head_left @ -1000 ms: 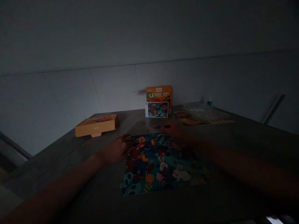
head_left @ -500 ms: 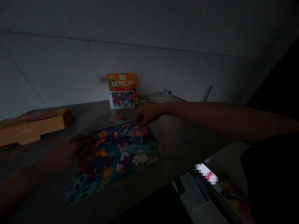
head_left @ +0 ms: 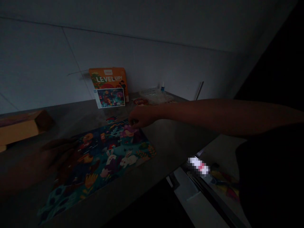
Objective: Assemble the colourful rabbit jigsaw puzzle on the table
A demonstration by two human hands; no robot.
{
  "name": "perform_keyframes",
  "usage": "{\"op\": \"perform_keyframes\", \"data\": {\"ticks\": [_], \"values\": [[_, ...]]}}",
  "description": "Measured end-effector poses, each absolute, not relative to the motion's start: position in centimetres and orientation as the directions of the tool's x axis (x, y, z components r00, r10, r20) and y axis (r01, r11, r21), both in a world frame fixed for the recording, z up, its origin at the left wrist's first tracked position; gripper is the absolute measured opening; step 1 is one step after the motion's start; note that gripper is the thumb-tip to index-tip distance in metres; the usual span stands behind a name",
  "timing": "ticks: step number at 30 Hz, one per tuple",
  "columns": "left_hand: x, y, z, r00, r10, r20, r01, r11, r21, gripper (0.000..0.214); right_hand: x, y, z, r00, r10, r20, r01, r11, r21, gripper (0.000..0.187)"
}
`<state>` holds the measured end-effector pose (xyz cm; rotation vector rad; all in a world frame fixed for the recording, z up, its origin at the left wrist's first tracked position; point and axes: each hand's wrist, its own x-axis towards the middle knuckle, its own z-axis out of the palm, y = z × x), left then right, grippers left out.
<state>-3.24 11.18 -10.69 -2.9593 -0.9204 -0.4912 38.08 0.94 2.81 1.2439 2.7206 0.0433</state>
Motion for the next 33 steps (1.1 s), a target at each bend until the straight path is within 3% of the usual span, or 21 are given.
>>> {"op": "perform_keyframes", "data": {"ticks": [6,14,17,19,22,28,33], "values": [[-1.7,10.0,-9.8,0.709,0.62,0.338,0.633,-0.769,0.082,0.032,37.7,2.0,2.3,-0.686,0.723,-0.083,0.717,0.691,0.089,0.023],[0.2,7.8,-8.1,0.667,0.699,0.257,0.722,-0.692,0.011,0.047,36.6,4.1,2.2,-0.678,0.734,-0.025,0.727,0.676,0.12,0.02],[1.3,6.8,-7.4,0.696,0.679,0.235,0.694,-0.72,0.023,0.051,37.3,5.3,2.7,-0.564,0.82,0.099,0.824,0.553,0.12,0.02],[1.8,6.5,-7.1,0.702,0.669,0.244,0.684,-0.729,0.028,0.052,37.8,6.2,2.6,-0.381,0.891,0.247,0.923,0.38,0.055,0.022],[1.9,6.2,-6.8,0.707,0.668,0.234,0.68,-0.732,0.035,0.047,38.1,7.4,1.3,-0.224,0.908,0.354,0.971,0.24,0.0,0.028],[2.1,5.5,-6.5,0.727,0.63,0.271,0.654,-0.757,0.007,0.039,37.0,7.6,-3.4,-0.092,0.923,0.373,0.992,0.119,-0.048,0.032],[2.3,5.3,-6.2,0.756,0.602,0.256,0.628,-0.778,-0.028,0.035,36.8,7.5,-5.4,-0.027,0.959,0.282,0.996,0.051,-0.076,0.052]]}}
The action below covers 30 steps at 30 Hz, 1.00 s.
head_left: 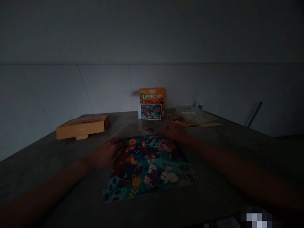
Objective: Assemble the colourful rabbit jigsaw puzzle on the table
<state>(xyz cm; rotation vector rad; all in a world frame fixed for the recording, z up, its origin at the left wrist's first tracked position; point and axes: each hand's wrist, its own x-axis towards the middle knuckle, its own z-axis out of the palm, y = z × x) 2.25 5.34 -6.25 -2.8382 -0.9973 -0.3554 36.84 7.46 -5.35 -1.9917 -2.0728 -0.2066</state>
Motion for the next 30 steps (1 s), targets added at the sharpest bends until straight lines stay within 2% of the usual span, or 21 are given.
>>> {"op": "perform_keyframes", "data": {"ticks": [6,13,17,21,24,26,28,30], "values": [[2.1,5.4,-6.4,0.766,0.589,0.258,0.613,-0.79,-0.019,0.037,37.0,8.0,-6.2,-0.039,0.977,0.212,0.983,0.075,-0.167,0.038],[1.9,5.7,-6.8,0.763,0.574,0.297,0.605,-0.796,-0.016,0.035,36.7,8.1,-6.3,0.0,0.952,0.305,0.917,0.122,-0.38,0.028],[2.1,5.2,-6.3,0.766,0.573,0.291,0.608,-0.793,-0.041,0.032,36.2,8.1,-6.1,0.012,0.935,0.356,0.849,0.178,-0.497,0.02],[2.2,5.1,-6.0,0.756,0.539,0.373,0.59,-0.807,-0.031,0.028,35.6,7.8,-6.0,-0.007,0.928,0.373,0.766,0.245,-0.594,0.016],[2.4,4.7,-5.6,0.745,0.514,0.426,0.578,-0.815,-0.027,0.027,34.9,7.0,-6.0,-0.033,0.952,0.304,0.623,0.257,-0.739,0.015],[2.8,4.1,-5.2,0.713,0.517,0.473,0.58,-0.815,0.016,0.026,34.1,6.1,-5.9,-0.056,0.972,0.227,0.433,0.229,-0.872,0.019],[3.6,3.2,-4.6,0.653,0.549,0.521,0.58,-0.805,0.122,0.028,33.2,5.0,-5.7,-0.088,0.977,0.193,0.286,0.211,-0.935,0.024],[4.8,2.1,-4.2,0.594,0.609,0.525,0.561,-0.782,0.272,0.038,32.1,3.8,-5.3,-0.115,0.973,0.202,0.278,0.227,-0.933,0.023]]}}
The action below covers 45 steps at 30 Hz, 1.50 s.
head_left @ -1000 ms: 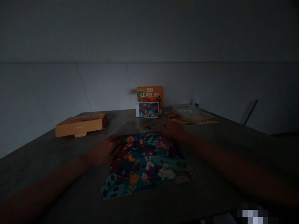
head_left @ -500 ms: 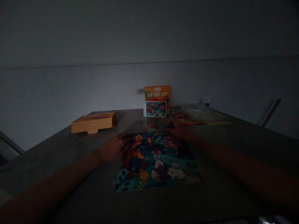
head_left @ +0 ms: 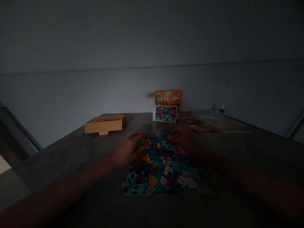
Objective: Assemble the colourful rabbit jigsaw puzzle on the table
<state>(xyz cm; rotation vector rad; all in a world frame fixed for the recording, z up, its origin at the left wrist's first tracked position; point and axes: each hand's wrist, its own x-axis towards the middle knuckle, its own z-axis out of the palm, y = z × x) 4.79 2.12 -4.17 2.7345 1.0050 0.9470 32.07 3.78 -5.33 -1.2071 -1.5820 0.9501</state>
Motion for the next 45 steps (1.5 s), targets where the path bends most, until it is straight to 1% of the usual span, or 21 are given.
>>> {"op": "perform_keyframes", "data": {"ticks": [2,3,6,8,9,10,12,14,15,16,20,27,34,37,39,40,41,42,44,45], "values": [[6.1,1.2,-4.0,0.584,0.66,0.472,0.512,-0.751,0.418,0.052,31.0,2.6,-5.0,-0.152,0.967,0.204,0.319,0.243,-0.916,0.02],[6.7,0.8,-4.1,0.581,0.677,0.452,0.484,-0.734,0.477,0.053,30.5,2.1,-4.9,-0.178,0.962,0.208,0.34,0.259,-0.904,0.018],[8.0,0.3,-4.7,0.508,0.723,0.467,0.434,-0.684,0.587,0.038,29.5,1.0,-4.8,-0.27,0.93,0.249,0.373,0.34,-0.863,0.014],[8.1,0.6,-4.9,0.468,0.737,0.487,0.426,-0.672,0.606,0.029,29.4,0.7,-4.9,-0.326,0.898,0.296,0.394,0.413,-0.821,0.014],[7.9,0.9,-4.8,0.457,0.736,0.499,0.429,-0.674,0.601,0.027,29.5,0.6,-5.0,-0.34,0.879,0.335,0.423,0.461,-0.78,0.015],[7.4,1.3,-4.6,0.441,0.734,0.516,0.434,-0.678,0.593,0.027,29.8,0.7,-5.2,-0.349,0.853,0.389,0.465,0.518,-0.718,0.015],[5.9,2.3,-3.9,0.361,0.737,0.572,0.469,-0.673,0.572,0.029,30.7,1.2,-5.6,-0.375,0.774,0.509,0.569,0.626,-0.533,0.017],[4.0,3.7,-3.3,0.252,0.764,0.594,0.542,-0.62,0.567,0.03,31.7,2.0,-6.0,-0.416,0.696,0.585,0.65,0.677,-0.344,0.018],[3.0,4.4,-3.2,0.214,0.787,0.579,0.59,-0.577,0.566,0.028,32.1,2.5,-6.3,-0.429,0.679,0.596,0.674,0.68,-0.29,0.019],[2.1,5.1,-3.1,0.191,0.813,0.551,0.632,-0.531,0.564,0.025,32.5,2.9,-6.5,-0.43,0.678,0.596,0.692,0.672,-0.266,0.019],[-0.2,7.2,-3.6,0.164,0.859,0.485,0.682,-0.454,0.574,0.022,32.9,3.8,-7.0,-0.379,0.739,0.557,0.748,0.599,-0.287,0.02],[-0.3,7.8,-4.7,0.194,0.878,0.437,0.691,-0.439,0.575,0.021,32.7,3.5,-6.5,-0.385,0.774,0.502,0.76,0.575,-0.304,0.018],[0.3,7.6,-4.7,0.225,0.88,0.417,0.633,-0.458,0.625,0.026,33.2,4.1,-6.0,-0.249,0.812,0.527,0.874,0.424,-0.239,0.019],[1.7,6.2,-4.6,0.3,0.877,0.375,0.558,-0.48,0.677,0.03,33.3,4.0,-5.7,-0.274,0.817,0.507,0.868,0.438,-0.235,0.02],[3.0,4.9,-4.8,0.418,0.854,0.311,0.471,-0.496,0.73,0.03,33.3,3.6,-5.5,-0.34,0.84,0.423,0.832,0.478,-0.281,0.026],[3.6,4.2,-4.9,0.479,0.83,0.287,0.445,-0.511,0.735,0.028,33.2,3.3,-5.3,-0.384,0.849,0.363,0.814,0.497,-0.302,0.032],[4.1,3.6,-5.0,0.539,0.797,0.271,0.443,-0.542,0.714,0.026,33.1,3.0,-5.2,-0.432,0.85,0.301,0.798,0.515,-0.312,0.037],[4.6,3.0,-5.1,0.585,0.764,0.273,0.459,-0.589,0.666,0.025,33.1,2.7,-5.0,-0.476,0.844,0.248,0.788,0.535,-0.306,0.044],[5.3,2.3,-5.2,0.644,0.708,0.291,0.495,-0.675,0.548,0.026,33.0,2.1,-4.7,-0.541,0.822,0.18,0.78,0.57,-0.257,0.054],[5.5,2.0,-5.2,0.664,0.687,0.297,0.505,-0.704,0.5,0.027,32.9,1.8,-4.6,-0.559,0.813,0.164,0.781,0.582,-0.225,0.056]]}}
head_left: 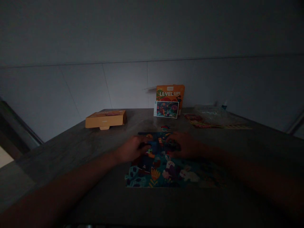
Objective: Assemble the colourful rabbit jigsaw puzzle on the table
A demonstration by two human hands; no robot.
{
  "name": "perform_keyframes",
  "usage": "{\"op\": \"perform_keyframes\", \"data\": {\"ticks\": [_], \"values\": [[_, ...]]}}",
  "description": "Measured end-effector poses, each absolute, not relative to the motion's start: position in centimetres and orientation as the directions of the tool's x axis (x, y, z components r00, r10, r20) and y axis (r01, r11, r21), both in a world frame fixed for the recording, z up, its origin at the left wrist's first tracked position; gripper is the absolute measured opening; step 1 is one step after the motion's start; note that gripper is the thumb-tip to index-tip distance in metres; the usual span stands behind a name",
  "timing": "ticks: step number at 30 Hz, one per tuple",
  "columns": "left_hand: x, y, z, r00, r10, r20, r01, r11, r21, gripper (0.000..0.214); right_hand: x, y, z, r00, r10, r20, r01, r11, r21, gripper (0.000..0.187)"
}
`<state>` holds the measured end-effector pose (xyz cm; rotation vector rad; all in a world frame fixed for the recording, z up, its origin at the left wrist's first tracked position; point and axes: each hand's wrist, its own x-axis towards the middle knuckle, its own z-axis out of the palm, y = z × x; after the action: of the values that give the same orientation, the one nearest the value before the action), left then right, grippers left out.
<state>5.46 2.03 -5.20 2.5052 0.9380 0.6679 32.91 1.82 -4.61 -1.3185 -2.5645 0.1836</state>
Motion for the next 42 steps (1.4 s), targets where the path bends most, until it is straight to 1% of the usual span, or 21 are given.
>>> {"op": "perform_keyframes", "data": {"ticks": [3,5,7,9,12,14,17,19,21,22,23,24,27,28,30,32,34,36,37,39,42], "values": [[5.6,1.8,-5.1,0.7,0.653,0.288,0.511,-0.74,0.437,0.029,32.9,1.5,-4.4,-0.576,0.806,0.135,0.791,0.592,-0.155,0.051],[5.5,1.9,-5.0,0.711,0.64,0.291,0.515,-0.756,0.405,0.03,32.8,1.6,-4.4,-0.582,0.804,0.12,0.79,0.594,-0.151,0.045],[5.4,1.9,-5.1,0.727,0.623,0.289,0.518,-0.774,0.364,0.031,32.9,1.7,-4.6,-0.585,0.803,0.118,0.787,0.596,-0.16,0.043],[5.2,1.8,-5.1,0.741,0.604,0.292,0.516,-0.792,0.327,0.032,32.9,1.9,-4.7,-0.593,0.793,0.14,0.776,0.609,-0.162,0.043],[5.0,1.7,-4.9,0.721,0.586,0.371,0.501,-0.81,0.305,0.03,32.9,1.8,-4.9,-0.624,0.75,0.219,0.73,0.66,-0.177,0.042],[5.0,1.6,-4.7,0.709,0.556,0.433,0.46,-0.831,0.314,0.028,32.8,1.6,-5.1,-0.649,0.713,0.265,0.674,0.701,-0.233,0.036],[5.1,1.3,-4.5,0.743,0.499,0.446,0.368,-0.861,0.35,0.03,32.2,1.0,-5.3,-0.651,0.696,0.302,0.58,0.713,-0.394,0.024],[5.4,1.1,-4.6,0.775,0.468,0.424,0.313,-0.868,0.386,0.044,31.6,0.5,-5.4,-0.616,0.715,0.332,0.53,0.687,-0.497,0.025],[5.7,0.8,-4.8,0.792,0.451,0.411,0.269,-0.863,0.428,0.062,31.0,-0.1,-5.4,-0.573,0.741,0.351,0.5,0.655,-0.566,0.03],[5.8,0.7,-5.0,0.788,0.456,0.413,0.261,-0.856,0.446,0.067,30.7,-0.3,-5.4,-0.557,0.753,0.352,0.493,0.64,-0.589,0.034],[6.0,0.5,-5.1,0.776,0.472,0.418,0.266,-0.846,0.462,0.068,30.5,-0.5,-5.5,-0.546,0.763,0.346,0.485,0.624,-0.612,0.037],[6.1,0.4,-5.1,0.756,0.496,0.426,0.281,-0.835,0.473,0.064,30.4,-0.6,-5.5,-0.543,0.768,0.339,0.472,0.614,-0.633,0.04],[6.3,0.3,-5.2,0.68,0.578,0.45,0.325,-0.789,0.521,0.044,30.3,-0.5,-5.8,-0.549,0.756,0.356,0.432,0.621,-0.654,0.044],[6.4,0.4,-5.1,0.655,0.608,0.45,0.333,-0.766,0.55,0.038,30.3,-0.3,-5.9,-0.547,0.746,0.381,0.433,0.641,-0.634,0.043],[6.2,1.0,-5.0,0.583,0.684,0.439,0.359,-0.701,0.616,0.03,30.6,0.2,-6.1,-0.537,0.718,0.443,0.475,0.691,-0.545,0.038],[5.7,2.0,-4.7,0.454,0.775,0.44,0.386,-0.616,0.687,0.028,31.0,0.8,-6.3,-0.522,0.689,0.503,0.536,0.723,-0.435,0.033],[4.7,3.3,-4.1,0.269,0.855,0.443,0.4,-0.518,0.756,0.03,31.5,1.6,-6.5,-0.5,0.669,0.55,0.578,0.731,-0.363,0.032],[3.3,4.6,-3.4,0.096,0.902,0.42,0.421,-0.419,0.805,0.032,31.9,2.2,-6.7,-0.467,0.676,0.57,0.607,0.714,-0.35,0.033],[2.6,5.1,-3.1,0.04,0.917,0.396,0.428,-0.374,0.823,0.033,32.1,2.5,-6.8,-0.447,0.693,0.566,0.625,0.694,-0.356,0.034],[1.2,5.9,-2.4,-0.005,0.946,0.325,0.443,-0.289,0.848,0.031,32.3,2.9,-6.9,-0.41,0.736,0.539,0.669,0.644,-0.37,0.036],[0.0,6.7,-2.1,-0.008,0.962,0.274,0.48,-0.236,0.845,0.025,32.4,3.1,-7.1,-0.383,0.781,0.493,0.708,0.591,-0.387,0.039]]}}
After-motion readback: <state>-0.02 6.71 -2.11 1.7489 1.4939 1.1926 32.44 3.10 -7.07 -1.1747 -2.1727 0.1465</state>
